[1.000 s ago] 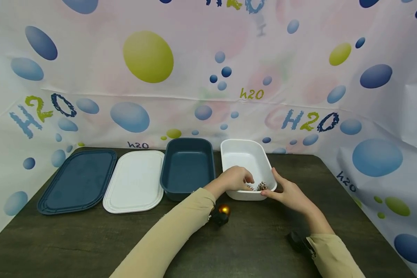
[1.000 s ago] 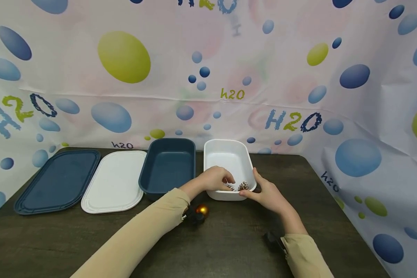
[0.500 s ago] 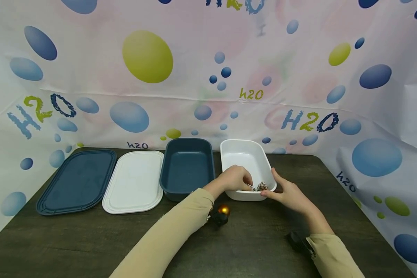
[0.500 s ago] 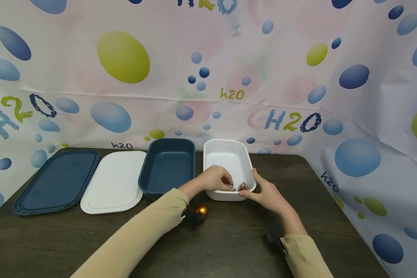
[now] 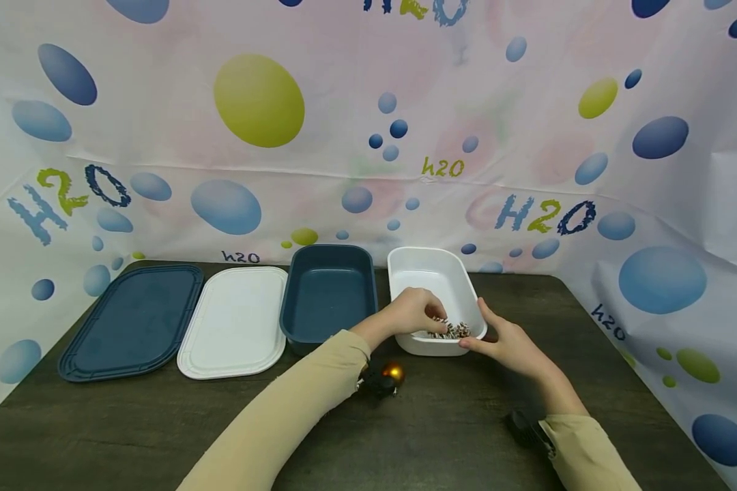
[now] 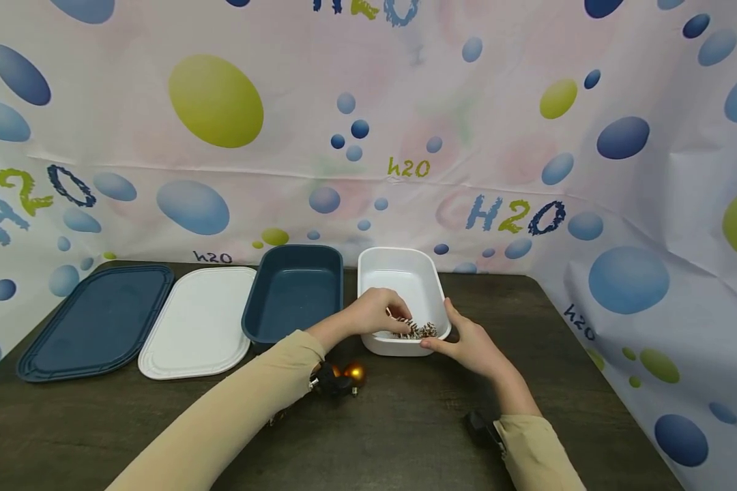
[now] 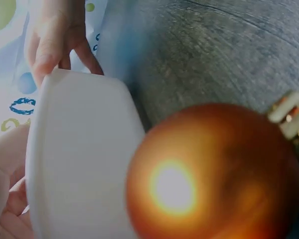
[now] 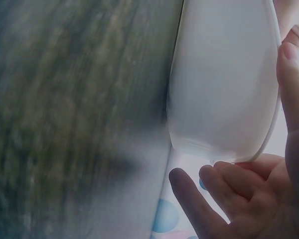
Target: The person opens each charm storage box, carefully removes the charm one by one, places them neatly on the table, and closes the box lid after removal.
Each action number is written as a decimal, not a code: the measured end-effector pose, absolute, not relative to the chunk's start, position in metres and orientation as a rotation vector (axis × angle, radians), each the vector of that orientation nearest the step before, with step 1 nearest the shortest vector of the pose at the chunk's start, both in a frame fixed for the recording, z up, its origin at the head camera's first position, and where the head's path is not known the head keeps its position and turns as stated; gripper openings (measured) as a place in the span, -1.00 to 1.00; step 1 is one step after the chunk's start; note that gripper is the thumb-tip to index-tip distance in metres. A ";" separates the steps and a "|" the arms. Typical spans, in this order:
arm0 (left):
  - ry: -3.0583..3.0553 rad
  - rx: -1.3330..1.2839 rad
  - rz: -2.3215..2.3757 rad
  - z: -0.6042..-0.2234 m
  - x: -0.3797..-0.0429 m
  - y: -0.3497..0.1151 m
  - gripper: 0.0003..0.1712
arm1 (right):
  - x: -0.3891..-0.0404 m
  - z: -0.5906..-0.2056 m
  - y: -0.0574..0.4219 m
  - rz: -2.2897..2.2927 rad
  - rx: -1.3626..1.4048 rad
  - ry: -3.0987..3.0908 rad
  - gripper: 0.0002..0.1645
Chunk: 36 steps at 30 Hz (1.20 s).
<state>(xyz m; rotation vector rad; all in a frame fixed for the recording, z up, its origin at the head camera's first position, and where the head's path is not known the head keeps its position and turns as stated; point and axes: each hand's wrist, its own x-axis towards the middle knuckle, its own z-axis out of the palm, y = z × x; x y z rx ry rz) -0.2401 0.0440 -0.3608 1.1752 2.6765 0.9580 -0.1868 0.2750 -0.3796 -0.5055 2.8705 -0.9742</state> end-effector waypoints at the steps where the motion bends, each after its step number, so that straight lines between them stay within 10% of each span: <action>1: 2.678 1.181 0.969 -0.359 -0.240 0.043 -0.83 | -0.187 -0.380 0.275 -0.975 -0.507 2.869 0.20; 36: 2.667 1.258 1.157 -0.315 -0.160 -0.050 -0.79 | -0.184 -0.375 0.272 -0.828 -0.533 2.986 0.17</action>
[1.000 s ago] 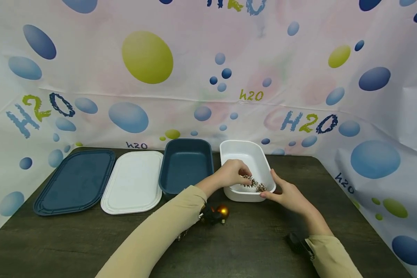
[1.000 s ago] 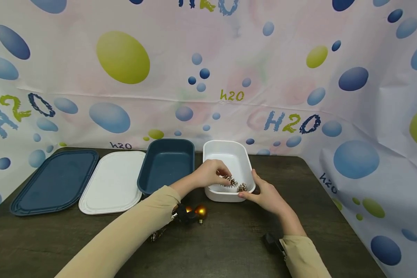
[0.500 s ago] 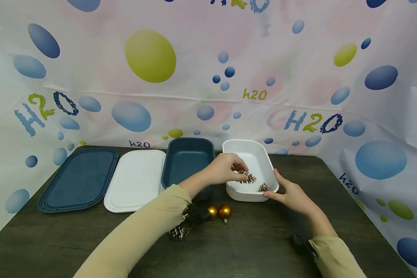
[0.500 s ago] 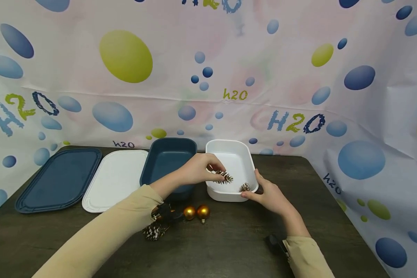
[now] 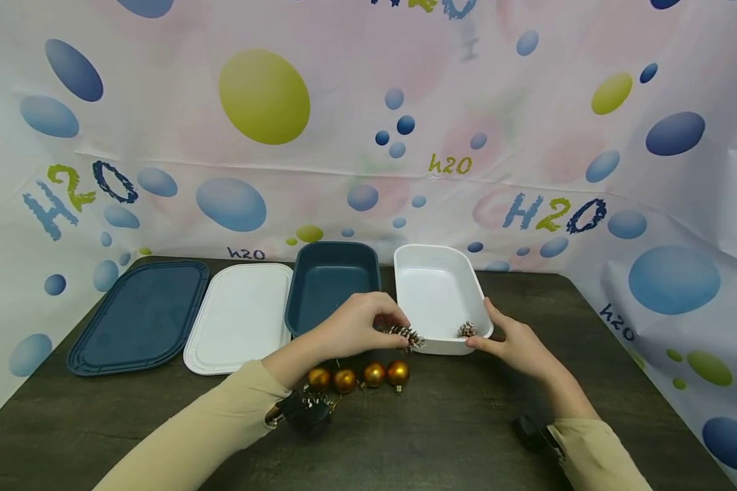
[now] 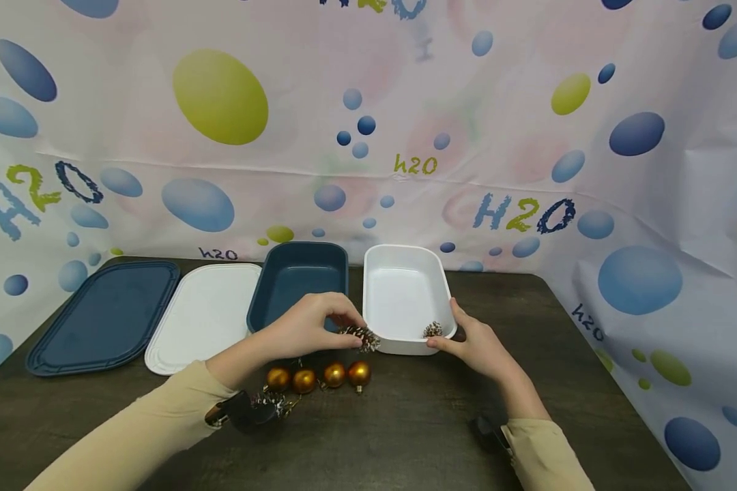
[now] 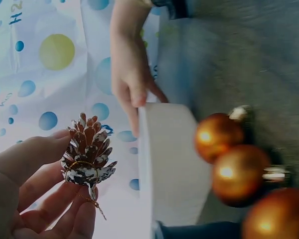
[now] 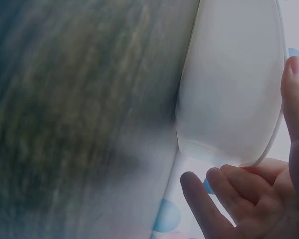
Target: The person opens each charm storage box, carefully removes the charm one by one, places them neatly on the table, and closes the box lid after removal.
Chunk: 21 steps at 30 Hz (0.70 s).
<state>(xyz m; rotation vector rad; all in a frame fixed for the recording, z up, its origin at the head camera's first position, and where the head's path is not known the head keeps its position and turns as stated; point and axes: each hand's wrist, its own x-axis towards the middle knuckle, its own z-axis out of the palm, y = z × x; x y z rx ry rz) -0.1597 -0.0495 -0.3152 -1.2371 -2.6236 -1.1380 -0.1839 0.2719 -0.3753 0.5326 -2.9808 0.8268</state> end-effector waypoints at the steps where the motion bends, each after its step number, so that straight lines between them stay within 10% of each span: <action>1: -2.628 -1.235 -1.143 -0.318 -0.156 -0.053 -0.79 | -0.184 -0.375 0.271 0.826 0.535 -2.982 0.17; 21: -2.665 -1.143 -1.194 -0.348 -0.119 -0.092 -0.80 | -0.182 -0.376 0.272 0.806 0.542 -2.977 0.15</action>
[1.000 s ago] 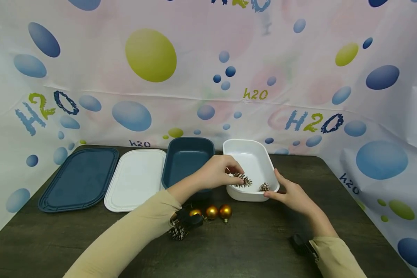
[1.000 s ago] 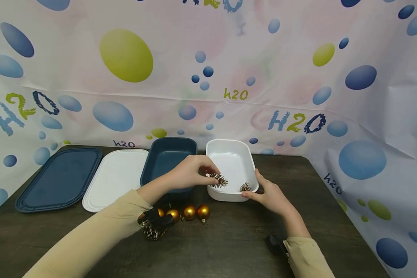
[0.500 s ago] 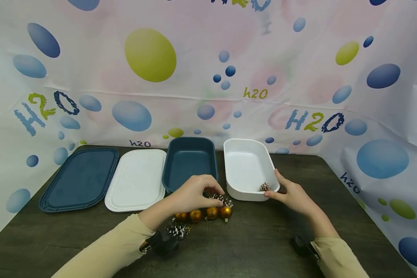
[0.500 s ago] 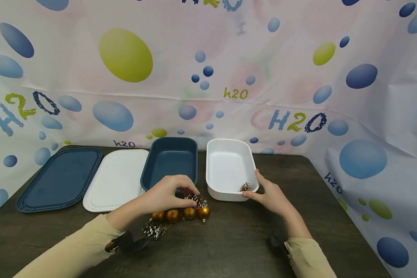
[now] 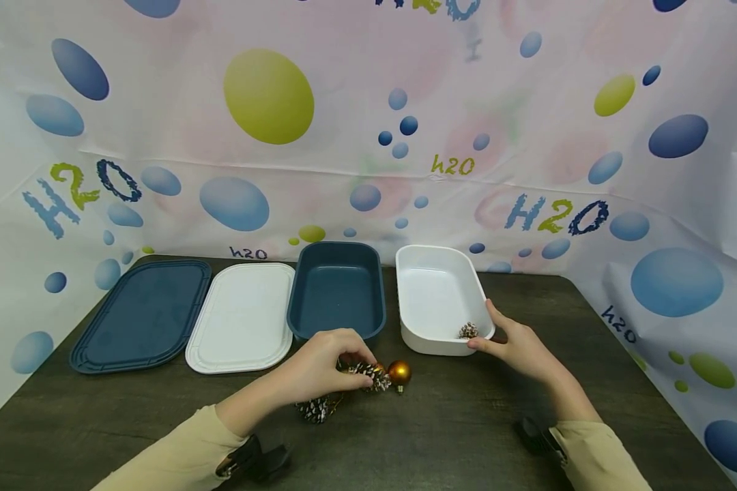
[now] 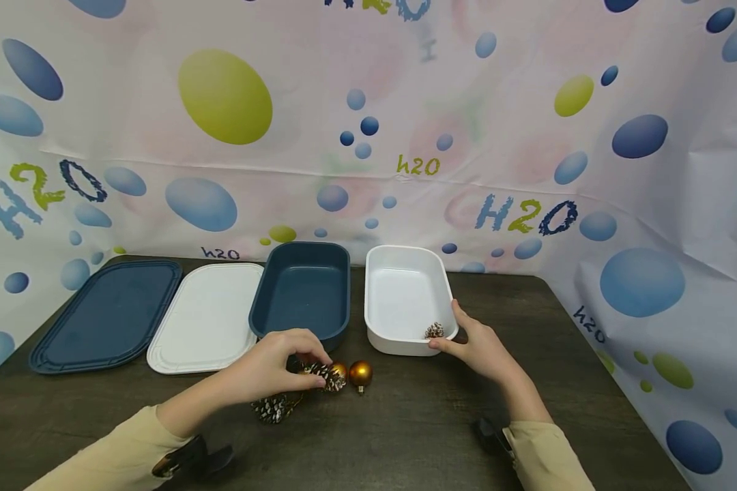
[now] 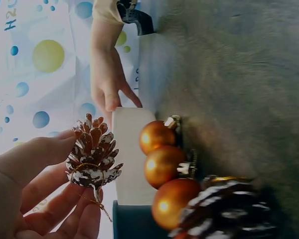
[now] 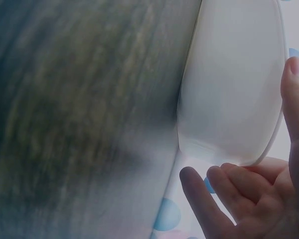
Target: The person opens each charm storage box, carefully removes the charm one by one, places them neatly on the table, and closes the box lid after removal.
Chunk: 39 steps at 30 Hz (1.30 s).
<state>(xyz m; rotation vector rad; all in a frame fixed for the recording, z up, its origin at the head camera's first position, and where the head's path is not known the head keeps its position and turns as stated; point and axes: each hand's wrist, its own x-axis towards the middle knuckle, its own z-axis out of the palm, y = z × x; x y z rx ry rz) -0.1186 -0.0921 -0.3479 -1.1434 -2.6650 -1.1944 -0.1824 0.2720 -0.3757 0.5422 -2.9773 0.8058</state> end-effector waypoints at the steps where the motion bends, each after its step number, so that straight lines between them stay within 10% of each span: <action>1: -2.669 -1.144 -1.190 -0.350 -0.118 -0.093 -0.81 | -0.182 -0.376 0.272 0.809 0.543 -2.976 0.15; 39: -2.774 -1.174 -0.927 -0.381 -0.092 -0.092 -0.80 | -0.180 -0.379 0.274 0.822 0.534 -2.964 0.15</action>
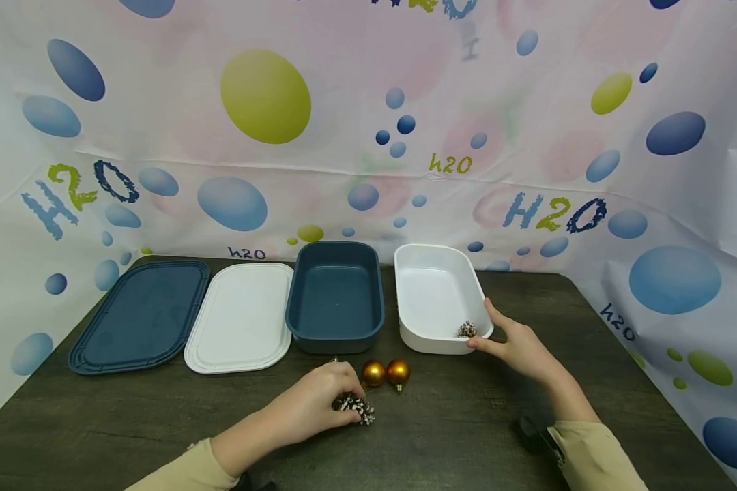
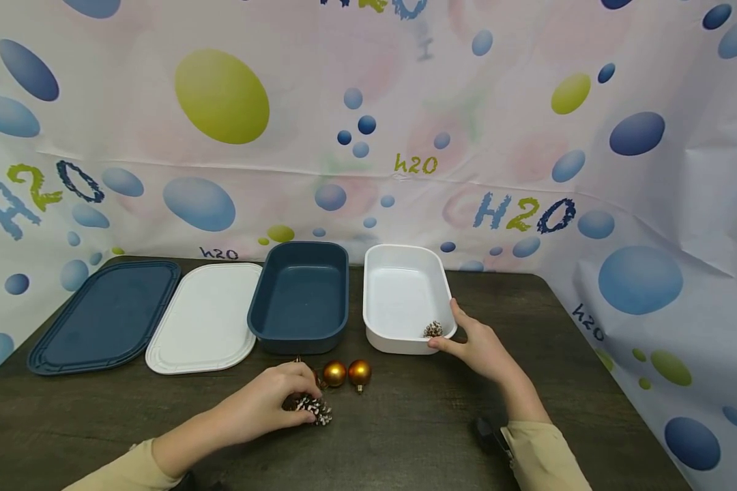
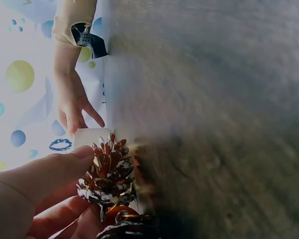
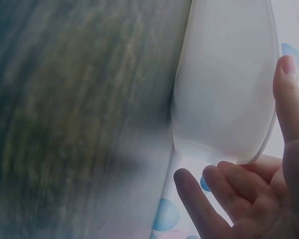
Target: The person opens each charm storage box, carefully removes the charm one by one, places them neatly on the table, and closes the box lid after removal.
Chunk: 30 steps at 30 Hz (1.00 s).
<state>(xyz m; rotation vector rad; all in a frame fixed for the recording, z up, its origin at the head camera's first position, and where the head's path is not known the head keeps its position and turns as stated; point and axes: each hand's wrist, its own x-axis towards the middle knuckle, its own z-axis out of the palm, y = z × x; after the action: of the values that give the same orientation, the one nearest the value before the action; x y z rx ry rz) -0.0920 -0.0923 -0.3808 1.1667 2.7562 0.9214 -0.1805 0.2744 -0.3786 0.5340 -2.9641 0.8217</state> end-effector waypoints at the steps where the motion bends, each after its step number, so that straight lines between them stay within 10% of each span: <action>1: 2.770 1.178 0.906 -0.381 -0.092 -0.092 -0.78 | -0.181 -0.378 0.274 0.820 0.535 -2.963 0.15; 30: 2.778 1.200 0.974 -0.369 -0.100 -0.087 -0.75 | -0.180 -0.380 0.273 0.823 0.533 -2.952 0.15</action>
<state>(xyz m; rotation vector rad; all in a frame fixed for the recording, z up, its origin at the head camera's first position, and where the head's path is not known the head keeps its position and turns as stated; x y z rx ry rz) -0.0995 -0.0870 -0.3692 1.1998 2.7778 0.9741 -0.1802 0.2733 -0.3797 0.5326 -2.9524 0.8231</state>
